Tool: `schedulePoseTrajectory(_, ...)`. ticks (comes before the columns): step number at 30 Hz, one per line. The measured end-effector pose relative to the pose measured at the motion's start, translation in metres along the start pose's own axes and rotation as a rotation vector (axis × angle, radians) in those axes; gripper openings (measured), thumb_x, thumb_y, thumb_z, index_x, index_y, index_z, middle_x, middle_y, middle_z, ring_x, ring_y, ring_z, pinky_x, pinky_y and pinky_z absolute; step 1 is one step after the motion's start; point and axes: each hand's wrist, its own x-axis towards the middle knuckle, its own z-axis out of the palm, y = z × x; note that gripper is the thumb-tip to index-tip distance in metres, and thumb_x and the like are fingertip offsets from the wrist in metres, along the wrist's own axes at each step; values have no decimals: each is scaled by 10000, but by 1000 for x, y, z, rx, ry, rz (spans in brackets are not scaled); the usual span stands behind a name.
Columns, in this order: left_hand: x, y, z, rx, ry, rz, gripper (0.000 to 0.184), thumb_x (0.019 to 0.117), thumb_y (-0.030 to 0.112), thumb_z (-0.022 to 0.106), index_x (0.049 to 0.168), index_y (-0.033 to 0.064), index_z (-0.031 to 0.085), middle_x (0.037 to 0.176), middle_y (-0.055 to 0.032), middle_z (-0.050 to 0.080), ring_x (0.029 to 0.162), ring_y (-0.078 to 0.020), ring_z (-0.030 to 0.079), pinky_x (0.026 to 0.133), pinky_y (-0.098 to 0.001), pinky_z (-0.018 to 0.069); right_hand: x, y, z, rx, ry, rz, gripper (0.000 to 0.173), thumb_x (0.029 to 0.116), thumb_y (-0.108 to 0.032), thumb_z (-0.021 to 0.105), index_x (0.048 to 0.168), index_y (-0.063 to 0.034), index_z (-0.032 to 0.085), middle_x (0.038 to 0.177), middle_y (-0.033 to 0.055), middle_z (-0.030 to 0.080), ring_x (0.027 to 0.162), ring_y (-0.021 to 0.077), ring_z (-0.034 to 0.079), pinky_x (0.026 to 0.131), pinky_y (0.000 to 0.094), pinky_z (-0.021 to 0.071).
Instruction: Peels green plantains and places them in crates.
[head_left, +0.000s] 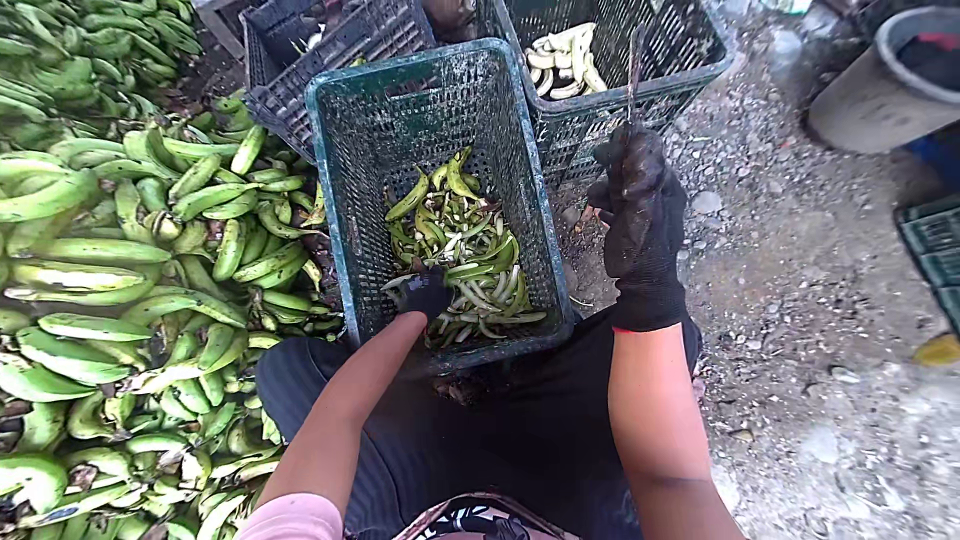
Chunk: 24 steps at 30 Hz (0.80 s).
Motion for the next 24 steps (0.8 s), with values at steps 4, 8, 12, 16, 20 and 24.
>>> schedulePoseTrajectory(4, -6, -25, -54, -188, 17, -2, 615, 1028, 477, 523, 1437, 21, 475, 1261, -291, 623, 1198, -482, 594, 970, -704, 446, 3, 2, 11, 152, -213, -50, 798, 1046, -670, 186, 1515, -28, 261, 1191, 97, 665, 677, 144, 663, 599, 333, 600)
schedulePoseTrajectory(8, -22, -67, -111, -705, 114, 77, 561, 1025, 322, 596, 1504, 77, 437, 1352, -243, 584, 1243, -379, 577, 1028, -611, 458, -3, 2, 34, 225, -344, 100, 764, 1048, -650, 108, 1507, -62, 269, 1185, 90, 667, 688, 163, 682, 618, 356, 621)
schedulePoseTrajectory(12, -61, -89, -160, -1055, 156, 286, 570, 1059, 259, 532, 1579, 155, 322, 1416, -124, 549, 1147, -181, 622, 940, -382, 544, -8, 3, 60, 261, -491, 281, 685, 1065, -617, 222, 1525, -122, 335, 1302, 90, 599, 758, 145, 681, 668, 341, 609)
schedulePoseTrajectory(16, -55, -83, -150, -1384, 472, 557, 662, 1015, 382, 528, 1582, 156, 272, 1332, -68, 575, 1111, -166, 625, 906, -380, 574, -20, 2, 84, 95, -592, 413, 653, 1053, -635, 286, 1477, -184, 493, 1177, 78, 681, 709, 137, 672, 613, 312, 578)
schedulePoseTrajectory(20, -18, -47, -88, -1550, 518, 168, 613, 987, 273, 667, 1489, 58, 388, 1274, -136, 626, 1107, -195, 655, 937, -403, 576, -42, 29, 110, 42, -687, 422, 610, 1040, -634, 382, 1371, -144, 530, 865, 57, 661, 664, 144, 643, 626, 333, 575)
schedulePoseTrajectory(24, -18, -43, -93, -1379, 559, 286, 664, 972, 315, 671, 1513, 57, 386, 1408, -111, 568, 1264, -130, 572, 1087, -329, 473, -61, 48, 130, -199, -690, 401, 573, 1082, -540, 371, 1318, -33, 497, 883, 105, 642, 730, 197, 670, 723, 394, 595)
